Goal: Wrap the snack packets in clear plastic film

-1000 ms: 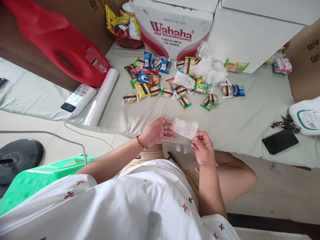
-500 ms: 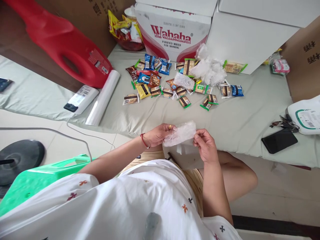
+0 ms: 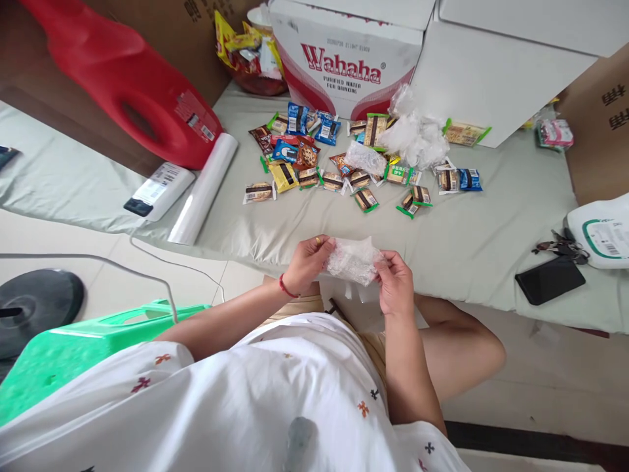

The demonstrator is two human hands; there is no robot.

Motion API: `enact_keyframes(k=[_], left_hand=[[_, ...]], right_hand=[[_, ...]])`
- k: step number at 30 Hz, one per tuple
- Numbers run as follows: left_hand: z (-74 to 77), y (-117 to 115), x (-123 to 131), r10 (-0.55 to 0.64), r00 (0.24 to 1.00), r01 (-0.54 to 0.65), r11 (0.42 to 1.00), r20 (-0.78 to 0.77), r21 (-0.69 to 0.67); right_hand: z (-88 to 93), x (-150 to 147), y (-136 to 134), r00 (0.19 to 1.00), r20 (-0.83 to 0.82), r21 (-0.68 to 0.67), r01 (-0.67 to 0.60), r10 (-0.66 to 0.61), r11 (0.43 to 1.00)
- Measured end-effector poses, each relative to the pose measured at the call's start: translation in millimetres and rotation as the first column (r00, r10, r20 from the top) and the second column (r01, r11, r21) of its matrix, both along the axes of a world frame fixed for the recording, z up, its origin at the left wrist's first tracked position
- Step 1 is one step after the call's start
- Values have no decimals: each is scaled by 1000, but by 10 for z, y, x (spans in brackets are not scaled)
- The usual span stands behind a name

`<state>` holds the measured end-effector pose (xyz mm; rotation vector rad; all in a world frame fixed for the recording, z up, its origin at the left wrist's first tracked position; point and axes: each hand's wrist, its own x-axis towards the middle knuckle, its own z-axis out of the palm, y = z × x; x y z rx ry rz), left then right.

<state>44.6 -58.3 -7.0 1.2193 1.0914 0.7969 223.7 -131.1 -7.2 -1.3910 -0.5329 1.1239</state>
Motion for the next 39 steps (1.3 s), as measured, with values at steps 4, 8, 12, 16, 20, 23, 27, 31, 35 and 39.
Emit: enact_keyframes(k=[4, 8, 12, 16, 20, 23, 27, 31, 35, 39], left_hand=[[-96, 98, -64, 22, 997, -10, 987, 75, -160], [-139, 107, -131, 97, 989, -89, 993, -109, 81], [-89, 110, -176, 134, 953, 20, 867, -271, 499], [-40, 166, -140, 23, 933, 222, 747, -358, 627], [21, 209, -69, 8, 958, 162, 810, -287, 563], [90, 181, -9, 58, 970, 51, 900, -235, 432], [93, 177, 29, 47, 987, -3, 962, -156, 273], [-1, 321, -55, -34, 999, 35, 992, -9, 119], [25, 333, -156, 146, 986, -134, 980, -75, 150], [138, 70, -97, 139, 953, -39, 937, -269, 346]], right_hand=[[7, 50, -14, 994, -110, -68, -6, -2, 998], [69, 26, 8, 990, -127, -88, 51, -62, 995], [124, 0, 44, 990, -122, -98, 53, -65, 994], [116, 4, 80, 995, -96, -110, 17, -27, 994], [75, 103, 108, 986, 159, -20, 60, -56, 998], [51, 138, 100, 960, 275, 30, 53, -59, 998], [14, 105, 69, 969, 238, -47, -62, 71, 997], [29, 190, 74, 978, 207, -55, 15, -3, 998], [114, 250, 121, 980, 195, -10, 50, -47, 999], [154, 80, 182, 972, 216, 33, 90, -95, 995]])
